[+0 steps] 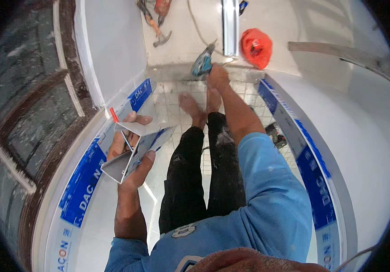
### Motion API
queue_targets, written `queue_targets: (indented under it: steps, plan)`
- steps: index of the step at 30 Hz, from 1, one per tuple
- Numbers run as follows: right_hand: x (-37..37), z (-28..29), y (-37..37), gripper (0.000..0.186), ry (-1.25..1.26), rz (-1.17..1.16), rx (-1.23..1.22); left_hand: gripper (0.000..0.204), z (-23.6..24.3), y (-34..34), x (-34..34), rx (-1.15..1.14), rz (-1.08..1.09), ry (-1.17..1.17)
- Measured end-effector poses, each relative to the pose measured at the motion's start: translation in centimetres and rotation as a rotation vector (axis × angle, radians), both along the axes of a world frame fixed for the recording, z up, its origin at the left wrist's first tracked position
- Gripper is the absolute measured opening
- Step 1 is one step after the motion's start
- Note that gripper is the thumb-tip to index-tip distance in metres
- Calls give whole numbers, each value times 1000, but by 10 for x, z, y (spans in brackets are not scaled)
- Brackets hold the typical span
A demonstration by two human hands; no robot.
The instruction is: The person installs aluminum profiles along the top of a doorway. They position the profile, drill pilot holes, and secure it with screws using a cordless drill and a hammer drill. The person also handles small metal parts and fasteners during the process.
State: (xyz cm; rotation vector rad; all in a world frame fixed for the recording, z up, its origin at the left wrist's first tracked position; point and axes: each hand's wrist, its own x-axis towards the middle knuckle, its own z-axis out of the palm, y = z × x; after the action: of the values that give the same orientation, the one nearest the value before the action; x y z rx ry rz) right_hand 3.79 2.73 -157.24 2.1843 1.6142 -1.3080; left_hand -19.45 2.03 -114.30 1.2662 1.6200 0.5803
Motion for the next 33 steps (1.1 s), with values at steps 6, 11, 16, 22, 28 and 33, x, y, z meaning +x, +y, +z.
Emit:
queue_targets:
  steps: [6, 11, 16, 22, 28, 33]
  plan:
    - [-5, -69, 9, 52, -165, -19, 78, 77, -66, 10, -1, -8, 58, -97]
    - [-5, 26, 24, 50, -21, 56, 93, 80, -37, 27, 7, 12, 150, -227]
    - [-6, 431, 64, 24, 875, -510, 318, 84, 63, 54, 25, 70, 164, -222]
    - [-12, 661, 58, 27, 891, -238, 770, 81, 205, 89, 65, 373, 42, -427]
    - [8, 765, 54, 16, 974, -350, 1061, 76, 326, 99, 93, 806, -155, -356]
    - [41, 846, 58, 10, 949, -264, 1355, 68, 438, 105, 123, 1101, -250, -148]
